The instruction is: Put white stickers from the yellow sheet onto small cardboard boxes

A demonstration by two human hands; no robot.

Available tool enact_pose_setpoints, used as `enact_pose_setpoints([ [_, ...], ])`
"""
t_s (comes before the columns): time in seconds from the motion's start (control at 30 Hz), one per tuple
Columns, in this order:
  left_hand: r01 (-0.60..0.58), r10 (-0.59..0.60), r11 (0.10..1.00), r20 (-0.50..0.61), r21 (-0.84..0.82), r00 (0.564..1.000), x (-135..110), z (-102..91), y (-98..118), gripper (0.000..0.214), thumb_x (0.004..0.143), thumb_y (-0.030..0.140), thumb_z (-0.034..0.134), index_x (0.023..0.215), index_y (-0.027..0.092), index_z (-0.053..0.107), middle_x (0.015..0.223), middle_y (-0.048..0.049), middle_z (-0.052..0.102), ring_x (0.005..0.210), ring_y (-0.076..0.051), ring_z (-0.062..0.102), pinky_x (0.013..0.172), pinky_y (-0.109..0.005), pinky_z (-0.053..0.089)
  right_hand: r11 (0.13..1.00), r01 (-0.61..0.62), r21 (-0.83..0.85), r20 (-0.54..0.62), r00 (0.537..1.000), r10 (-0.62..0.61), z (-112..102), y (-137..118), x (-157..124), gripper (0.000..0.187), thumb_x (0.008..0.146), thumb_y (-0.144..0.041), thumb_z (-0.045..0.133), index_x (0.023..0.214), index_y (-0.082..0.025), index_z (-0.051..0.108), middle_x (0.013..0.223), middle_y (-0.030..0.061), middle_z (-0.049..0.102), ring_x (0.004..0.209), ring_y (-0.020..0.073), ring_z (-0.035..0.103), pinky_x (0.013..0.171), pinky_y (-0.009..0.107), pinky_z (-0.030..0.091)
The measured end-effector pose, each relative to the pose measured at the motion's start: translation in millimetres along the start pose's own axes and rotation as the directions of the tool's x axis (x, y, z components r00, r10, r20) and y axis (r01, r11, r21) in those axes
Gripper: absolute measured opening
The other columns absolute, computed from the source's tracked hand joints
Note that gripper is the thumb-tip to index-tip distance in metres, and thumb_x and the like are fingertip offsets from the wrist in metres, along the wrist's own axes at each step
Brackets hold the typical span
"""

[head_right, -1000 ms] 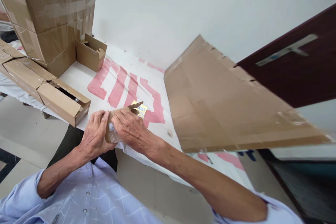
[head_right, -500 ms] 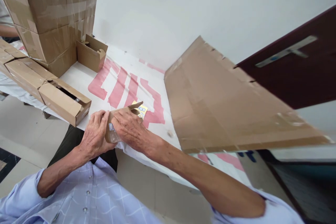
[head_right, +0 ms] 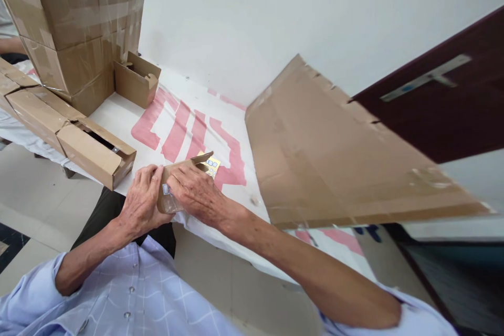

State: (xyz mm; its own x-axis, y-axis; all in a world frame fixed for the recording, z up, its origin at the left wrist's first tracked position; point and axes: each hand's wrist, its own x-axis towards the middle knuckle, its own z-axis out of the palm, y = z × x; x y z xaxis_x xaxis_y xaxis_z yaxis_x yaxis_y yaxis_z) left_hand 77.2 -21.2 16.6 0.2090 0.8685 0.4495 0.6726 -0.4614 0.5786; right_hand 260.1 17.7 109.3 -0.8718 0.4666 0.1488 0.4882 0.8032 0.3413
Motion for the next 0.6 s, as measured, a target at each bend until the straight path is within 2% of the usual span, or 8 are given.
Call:
enact_pose_setpoints([
  [0.23,-0.010,0.010,1.000,-0.002,0.027,1.000,1,-1.6,0,0.104,0.068,0.027,0.075,0.161,0.016,0.032,0.149,-0.0243,0.052,0.138,-0.046,0.053,0.104,-0.064,0.056,1.000,-0.010,0.007,0.014,1.000,0.010,0,0,4,0.033,0.100,0.002,0.045,0.086,-0.019,0.067,0.086,0.0070,0.066,0.084,0.0236,0.055,0.076,0.036,0.040],
  [0.33,-0.018,0.018,0.999,0.006,0.038,1.000,1,-3.1,1,0.103,0.068,0.027,0.076,0.160,0.013,0.033,0.149,-0.0258,0.053,0.138,-0.047,0.053,0.105,-0.063,0.056,1.000,-0.011,0.014,-0.016,1.000,0.011,1,-1,4,0.033,0.100,0.002,0.044,0.084,-0.019,0.065,0.084,0.0066,0.065,0.082,0.0228,0.054,0.077,0.036,0.040],
  [0.43,-0.006,0.006,1.000,0.012,0.028,1.000,0,-3.9,0,0.104,0.068,0.028,0.079,0.161,0.014,0.033,0.148,-0.0250,0.053,0.138,-0.046,0.053,0.107,-0.064,0.056,0.985,-0.015,0.171,-0.106,0.994,0.034,-4,-3,2,0.032,0.105,-0.004,0.046,0.083,-0.020,0.063,0.080,0.0046,0.064,0.077,0.0210,0.054,0.076,0.035,0.043],
  [0.5,0.009,-0.009,1.000,0.010,0.011,1.000,0,-4.8,-1,0.108,0.067,0.028,0.081,0.162,0.017,0.032,0.149,-0.0234,0.052,0.138,-0.046,0.053,0.109,-0.065,0.055,0.926,-0.071,0.372,-0.195,0.969,0.153,-16,-2,-2,0.027,0.108,-0.011,0.049,0.087,-0.021,0.062,0.082,0.0043,0.065,0.079,0.0206,0.059,0.076,0.035,0.048],
  [0.53,0.013,-0.013,1.000,0.009,0.003,1.000,0,-5.7,-2,0.110,0.066,0.028,0.082,0.163,0.018,0.031,0.149,-0.0229,0.052,0.138,-0.046,0.053,0.110,-0.066,0.054,0.874,-0.119,0.470,-0.230,0.940,0.252,-24,0,-6,0.023,0.108,-0.015,0.051,0.090,-0.022,0.062,0.085,0.0045,0.067,0.081,0.0208,0.062,0.076,0.035,0.050],
  [0.6,0.012,-0.012,1.000,0.013,-0.012,1.000,0,-8.7,-6,0.115,0.064,0.026,0.085,0.164,0.018,0.030,0.151,-0.0225,0.051,0.139,-0.045,0.053,0.113,-0.067,0.053,0.748,-0.228,0.624,-0.265,0.838,0.477,-40,8,-15,0.015,0.107,-0.021,0.057,0.094,-0.024,0.063,0.088,0.0041,0.068,0.082,0.0210,0.064,0.075,0.035,0.052],
])
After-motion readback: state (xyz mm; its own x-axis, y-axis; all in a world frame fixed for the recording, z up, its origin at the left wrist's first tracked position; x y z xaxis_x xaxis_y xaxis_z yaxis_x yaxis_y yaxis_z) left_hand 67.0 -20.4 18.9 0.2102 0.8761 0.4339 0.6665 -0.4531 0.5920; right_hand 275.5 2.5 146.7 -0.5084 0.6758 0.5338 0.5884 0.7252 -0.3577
